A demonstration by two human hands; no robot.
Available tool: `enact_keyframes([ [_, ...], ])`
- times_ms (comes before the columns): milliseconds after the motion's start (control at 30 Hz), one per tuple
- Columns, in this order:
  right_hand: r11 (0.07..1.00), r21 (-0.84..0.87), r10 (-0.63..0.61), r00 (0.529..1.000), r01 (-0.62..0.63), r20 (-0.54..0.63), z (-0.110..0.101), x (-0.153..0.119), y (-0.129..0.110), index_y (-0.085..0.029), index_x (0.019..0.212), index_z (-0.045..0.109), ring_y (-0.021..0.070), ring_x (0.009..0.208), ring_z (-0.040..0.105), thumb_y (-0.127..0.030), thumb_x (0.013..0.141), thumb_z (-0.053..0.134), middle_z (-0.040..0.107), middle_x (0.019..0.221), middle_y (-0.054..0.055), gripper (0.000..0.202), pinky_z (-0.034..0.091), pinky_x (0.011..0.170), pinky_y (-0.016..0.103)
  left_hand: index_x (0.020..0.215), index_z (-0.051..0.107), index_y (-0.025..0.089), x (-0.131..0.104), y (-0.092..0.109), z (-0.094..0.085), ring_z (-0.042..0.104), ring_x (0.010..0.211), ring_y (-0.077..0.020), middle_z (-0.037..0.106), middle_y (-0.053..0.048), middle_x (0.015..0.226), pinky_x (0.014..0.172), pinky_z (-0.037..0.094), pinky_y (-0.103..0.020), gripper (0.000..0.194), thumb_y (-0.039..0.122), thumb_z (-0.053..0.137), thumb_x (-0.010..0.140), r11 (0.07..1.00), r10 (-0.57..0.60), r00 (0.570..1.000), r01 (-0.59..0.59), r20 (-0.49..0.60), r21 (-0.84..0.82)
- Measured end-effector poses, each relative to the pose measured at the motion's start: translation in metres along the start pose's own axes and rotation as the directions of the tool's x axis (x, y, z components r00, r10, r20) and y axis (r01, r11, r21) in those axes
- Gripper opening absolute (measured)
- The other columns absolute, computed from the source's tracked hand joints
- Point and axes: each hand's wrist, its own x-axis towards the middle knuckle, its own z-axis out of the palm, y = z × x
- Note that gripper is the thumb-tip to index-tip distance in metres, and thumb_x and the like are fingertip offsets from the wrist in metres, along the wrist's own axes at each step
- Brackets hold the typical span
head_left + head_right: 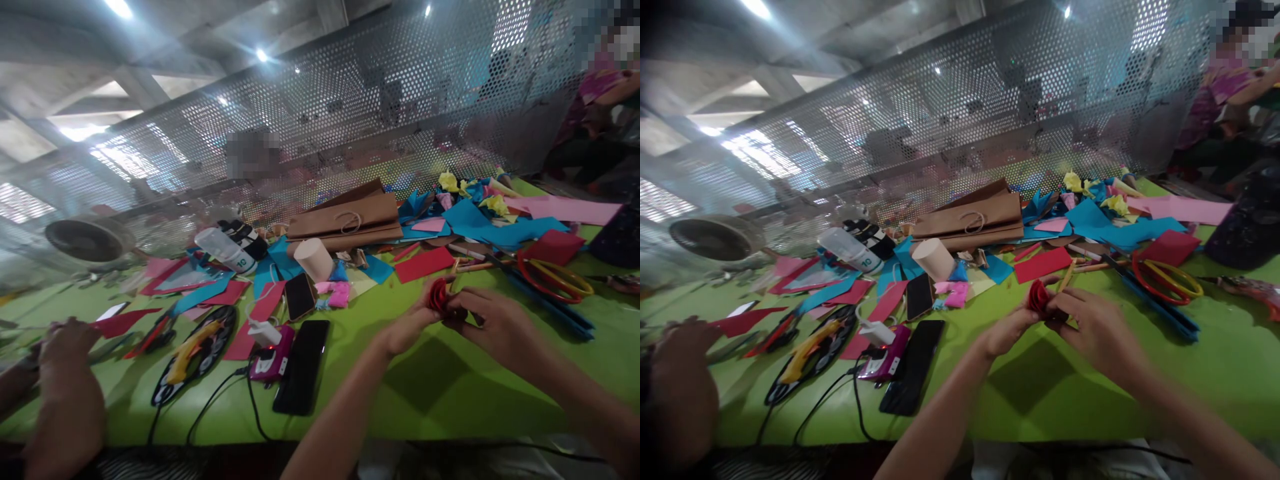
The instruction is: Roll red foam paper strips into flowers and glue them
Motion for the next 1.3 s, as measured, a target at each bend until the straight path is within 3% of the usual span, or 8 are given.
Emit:
enact_keyframes([
  [367,0.984,-0.081,-0.168,0.978,0.159,-0.12,0.007,-0.005,0.01,-0.026,0.103,0.076,0.0235,0.083,0.074,-0.022,0.096,0.069,0.077,0.095,0.005,0.01,0.052,0.073,0.032,0.159,0.04,0.029,0.0,-0.006,-0.005,0.049,0.142,-0.0335,0.058,-0.007,0.149,0.126,0.029,-0.054,0.081,0.028,0.065,0.082,1.0,-0.025,1.0,0.025,-0.005,0.014],
  [600,0.974,-0.138,-0.191,0.98,0.181,-0.062,0.005,-0.003,0.006,-0.022,0.094,0.072,0.0237,0.083,0.072,-0.019,0.096,0.068,0.076,0.093,0.005,0.006,0.05,0.075,0.034,0.161,0.04,0.027,-0.001,-0.004,-0.004,0.047,0.145,-0.036,0.057,-0.005,0.152,0.126,0.029,-0.055,0.08,0.026,0.059,0.083,0.999,-0.015,1.0,0.015,0.018,0.042],
  [800,0.982,-0.085,-0.171,0.984,0.167,-0.049,0.004,-0.004,0.009,-0.021,0.089,0.07,0.0219,0.082,0.071,-0.018,0.095,0.069,0.074,0.091,0.005,0.007,0.048,0.074,0.031,0.16,0.041,0.028,-0.002,-0.004,-0.006,0.036,0.154,-0.0375,0.048,-0.008,0.162,0.128,0.024,-0.058,0.081,0.027,0.064,0.082,0.999,-0.037,0.999,0.035,0.04,0.035],
  [1033,0.984,-0.015,-0.178,0.982,0.178,-0.063,0.006,-0.005,0.012,-0.021,0.091,0.071,0.0214,0.085,0.07,-0.015,0.095,0.07,0.075,0.092,0.005,0.007,0.048,0.076,0.03,0.16,0.042,0.03,-0.001,-0.007,-0.008,0.038,0.153,-0.0349,0.05,-0.004,0.161,0.13,0.021,-0.053,0.084,0.024,0.064,0.079,0.998,-0.066,0.997,0.067,0.051,-0.016],
  [1300,0.97,-0.079,-0.234,0.971,0.23,-0.052,0.004,0.0,0.009,-0.02,0.086,0.068,0.021,0.075,0.067,-0.017,0.098,0.066,0.071,0.084,0.004,0.012,0.045,0.068,0.03,0.159,0.045,0.03,-0.001,-0.009,-0.008,0.036,0.154,-0.0347,0.053,-0.004,0.159,0.129,0.021,-0.052,0.083,0.024,0.063,0.079,0.997,-0.065,0.998,0.066,0.023,-0.033],
])
